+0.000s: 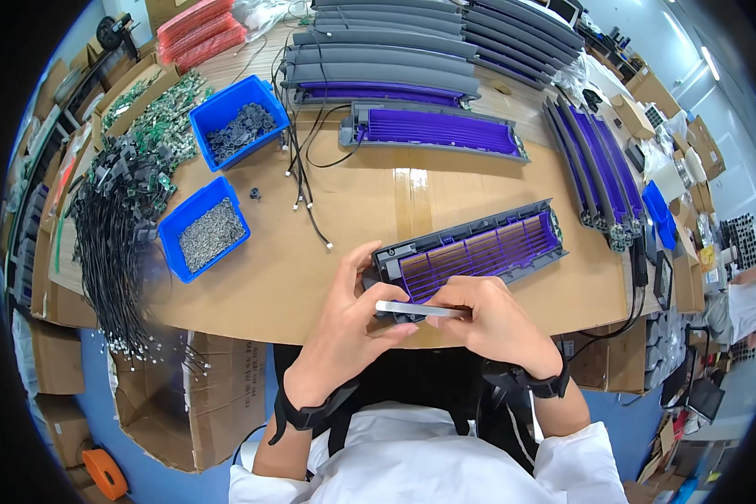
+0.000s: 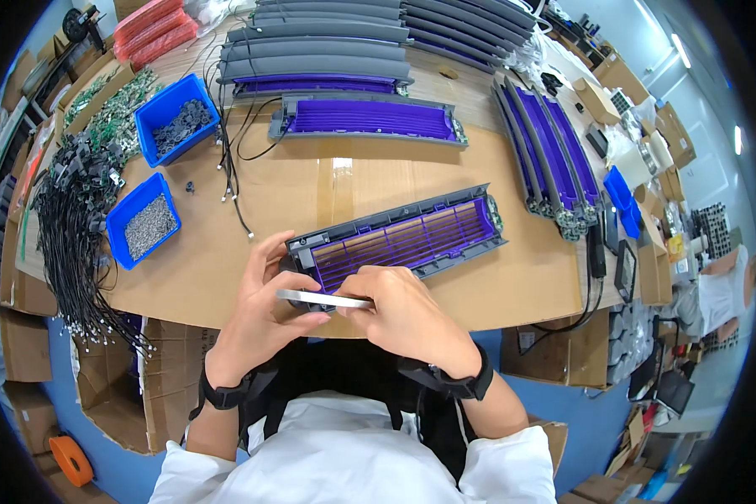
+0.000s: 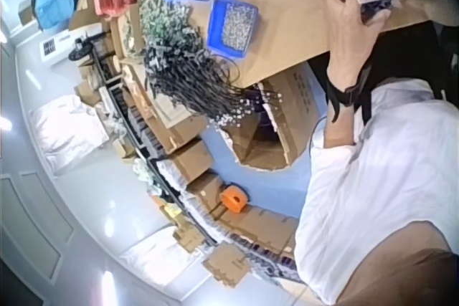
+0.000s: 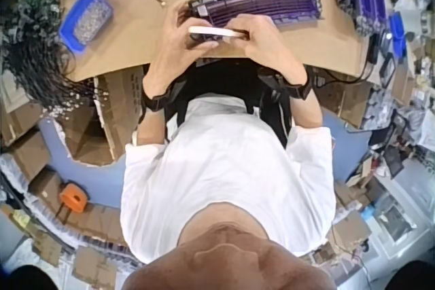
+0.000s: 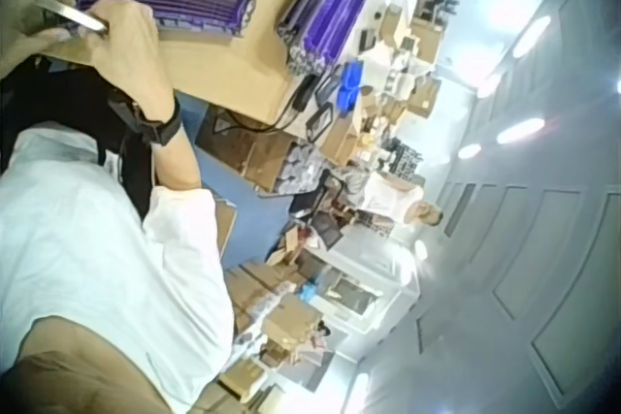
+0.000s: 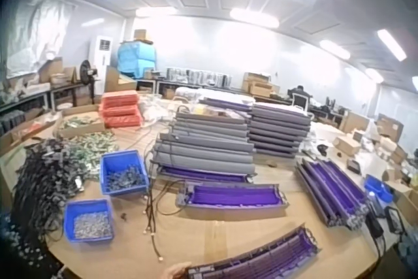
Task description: The person uses a metal tool to press down on the internal components of a purple electronic device. They repeat this action on multiple units, moving each finished device to a stack on the table. The person handles the devices one at a time, using the tool to ensure the internal parts are seated correctly.
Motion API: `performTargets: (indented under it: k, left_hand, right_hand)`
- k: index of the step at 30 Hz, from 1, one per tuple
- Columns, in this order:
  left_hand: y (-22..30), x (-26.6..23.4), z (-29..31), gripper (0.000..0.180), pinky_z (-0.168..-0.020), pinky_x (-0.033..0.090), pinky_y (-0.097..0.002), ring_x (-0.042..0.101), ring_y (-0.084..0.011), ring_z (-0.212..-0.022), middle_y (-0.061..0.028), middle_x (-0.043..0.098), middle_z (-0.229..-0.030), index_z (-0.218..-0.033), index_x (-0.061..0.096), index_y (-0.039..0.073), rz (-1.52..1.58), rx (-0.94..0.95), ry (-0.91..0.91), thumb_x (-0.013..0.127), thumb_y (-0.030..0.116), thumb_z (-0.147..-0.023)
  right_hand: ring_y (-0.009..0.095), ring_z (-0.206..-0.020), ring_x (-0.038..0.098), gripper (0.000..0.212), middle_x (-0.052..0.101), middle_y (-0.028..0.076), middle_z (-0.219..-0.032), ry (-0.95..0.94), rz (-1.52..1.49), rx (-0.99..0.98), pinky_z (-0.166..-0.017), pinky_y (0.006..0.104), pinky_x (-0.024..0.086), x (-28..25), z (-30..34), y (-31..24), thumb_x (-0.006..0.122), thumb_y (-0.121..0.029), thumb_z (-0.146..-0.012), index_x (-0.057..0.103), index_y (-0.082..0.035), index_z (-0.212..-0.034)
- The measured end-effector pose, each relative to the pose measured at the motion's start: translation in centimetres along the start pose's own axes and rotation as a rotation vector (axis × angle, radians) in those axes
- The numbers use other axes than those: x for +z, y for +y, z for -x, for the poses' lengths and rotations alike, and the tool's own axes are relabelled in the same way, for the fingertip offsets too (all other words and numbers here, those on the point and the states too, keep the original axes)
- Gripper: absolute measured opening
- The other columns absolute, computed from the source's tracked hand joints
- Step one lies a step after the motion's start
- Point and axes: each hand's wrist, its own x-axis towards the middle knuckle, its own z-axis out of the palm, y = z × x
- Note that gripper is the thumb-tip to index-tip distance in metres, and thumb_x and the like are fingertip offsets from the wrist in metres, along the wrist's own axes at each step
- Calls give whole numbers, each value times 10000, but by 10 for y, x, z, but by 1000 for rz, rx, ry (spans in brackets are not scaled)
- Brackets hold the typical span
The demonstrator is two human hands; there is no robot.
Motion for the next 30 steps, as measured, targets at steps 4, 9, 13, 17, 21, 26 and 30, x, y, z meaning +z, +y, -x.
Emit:
performTargets:
  k: [4, 9, 13, 17, 21, 26, 30]
  left_hand:
    - [-1, -2, -1, 378, -1036, 435, -470, 472, -373, -1244, -157, 374, -1400, -960, 688, 56, -64, 56, -20, 873, 58, -631]
    - [2, -3, -3, 349, -1028, 435, -468, 474, -356, -1209, -156, 374, -1382, -942, 726, 58, -140, 68, -40, 864, 67, -621]
    - [-1, -3, -2, 353, -1010, 450, -461, 478, -350, -1199, -152, 375, -1380, -943, 746, 58, -172, 75, -44, 865, 71, -611]
    - [0, -3, -2, 319, -993, 466, -459, 481, -348, -1212, -159, 381, -1403, -913, 766, 57, -168, 100, -28, 869, 78, -612]
    - [1, -4, -3, 277, -994, 468, -462, 483, -359, -1223, -175, 383, -1424, -870, 773, 53, -134, 112, -17, 871, 77, -611]
    - [-3, -7, -1, 254, -955, 484, -450, 486, -384, -1230, -206, 379, -1425, -869, 760, 45, -170, 135, -36, 859, 65, -636]
    - [-2, -7, -1, 221, -874, 516, -428, 498, -402, -1204, -228, 372, -1437, -854, 736, 26, -204, 174, -46, 844, 91, -672]
  right_hand:
    - [324, -663, 586, 119, 611, 170, -740, -33, 43, -71, -580, 395, 430, 1, -6, 8, 676, -40, -792, 699, 23, -891]
    - [428, -694, 608, 98, 608, 249, -703, -102, 38, 33, -625, 460, 449, -2, -16, 6, 633, -52, -810, 674, 33, -834]
    - [395, -677, 610, 102, 615, 226, -701, -110, 40, 109, -608, 438, 449, 0, -19, 1, 653, -53, -801, 670, 39, -842]
    - [354, -659, 596, 91, 619, 175, -725, -68, 205, -5, -578, 424, 437, 2, -18, 3, 668, -24, -785, 670, 26, -861]
    - [383, -749, 605, 143, 621, 143, -814, -87, 319, -222, -614, 458, 454, -5, -20, 5, 634, 43, -740, 680, 2, -869]
    - [358, -721, 610, 168, 562, 134, -820, -248, 350, -399, -601, 442, 475, -18, -28, 12, 661, 15, -690, 685, -11, -853]
    - [275, -679, 630, 153, 531, 99, -852, -249, 485, -524, -553, 397, 486, -14, -27, 11, 684, -39, -678, 692, -39, -831]
